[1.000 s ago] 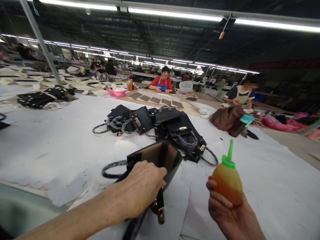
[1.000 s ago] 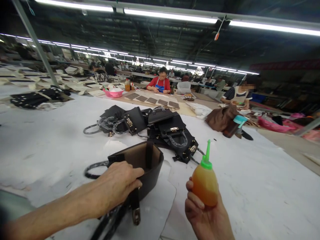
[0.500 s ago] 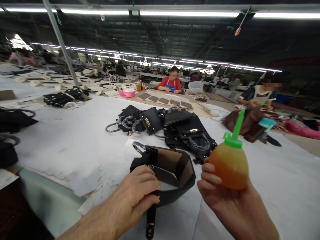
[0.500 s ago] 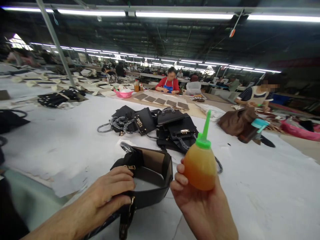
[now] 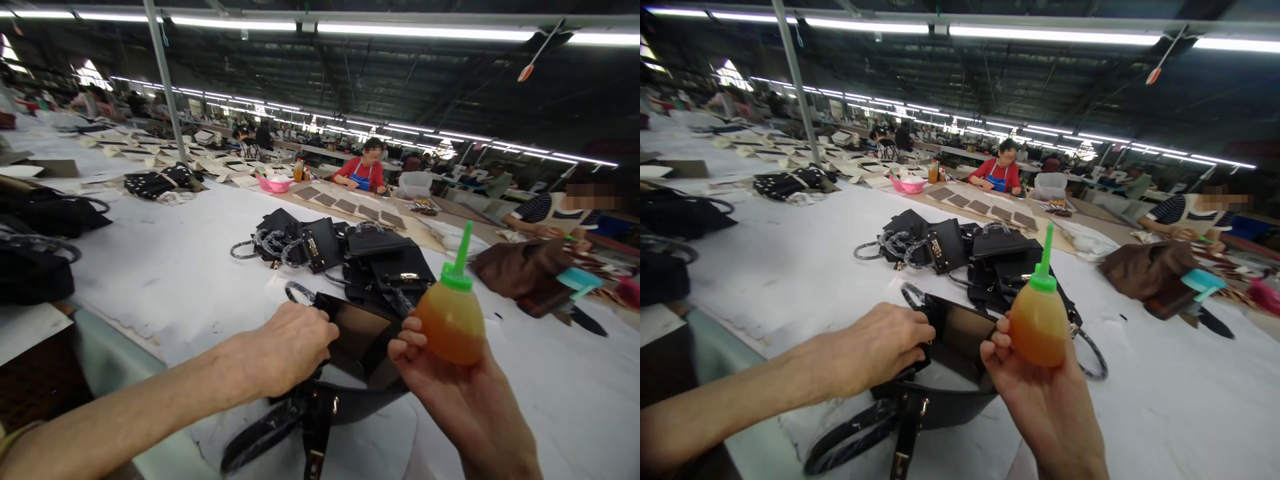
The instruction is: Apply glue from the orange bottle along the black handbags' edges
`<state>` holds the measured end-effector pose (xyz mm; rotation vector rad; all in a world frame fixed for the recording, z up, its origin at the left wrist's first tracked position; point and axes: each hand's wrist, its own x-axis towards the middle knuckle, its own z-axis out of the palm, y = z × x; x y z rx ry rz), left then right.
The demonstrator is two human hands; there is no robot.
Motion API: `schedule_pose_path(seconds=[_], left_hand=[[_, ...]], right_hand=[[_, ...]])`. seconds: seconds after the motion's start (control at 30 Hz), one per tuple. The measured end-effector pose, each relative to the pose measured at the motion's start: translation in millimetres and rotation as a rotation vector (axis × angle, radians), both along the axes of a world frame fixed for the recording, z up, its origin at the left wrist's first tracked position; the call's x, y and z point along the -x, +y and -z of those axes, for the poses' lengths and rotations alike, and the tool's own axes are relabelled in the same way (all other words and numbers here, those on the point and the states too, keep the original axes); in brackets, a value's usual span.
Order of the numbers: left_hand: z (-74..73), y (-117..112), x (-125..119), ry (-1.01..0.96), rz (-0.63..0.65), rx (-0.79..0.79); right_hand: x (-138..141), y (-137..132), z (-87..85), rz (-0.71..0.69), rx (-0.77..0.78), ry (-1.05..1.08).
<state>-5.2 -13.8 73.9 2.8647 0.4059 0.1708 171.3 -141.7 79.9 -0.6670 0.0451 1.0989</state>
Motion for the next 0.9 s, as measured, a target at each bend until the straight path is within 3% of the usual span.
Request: schedule_pose_path(seconds=[0.2,0.43,0.57,0.7,0.8,0.9], left_hand=[[-23.0,-3,-49,0.461,0.225,-0.127],[-11.3,-4,-68,0.478,0.218,-0.177],[-14.8,0,-51,0.356,0.187,-0.155],[-19.8,11,-13,0.091,0.105,0.016],[-11.2,19,15,-0.101,-0.034,0.236],[7.6,21,37,-0.288,-0.233,0.433]], right_hand=[[-6,-1,8.6,-0.036,-0.01,0.023],[-4,-3,10.1,-0.088,-0.067,-0.016],[-5,-6,8.4,-0.082,-0.054,-0.001],[-13,-9,10.3,-0.04,-0.01,0.109],[-15,-10,8.0,0.025,0.073,0.161],[-7,-8,-1.3,0.047,0.114,0.134]])
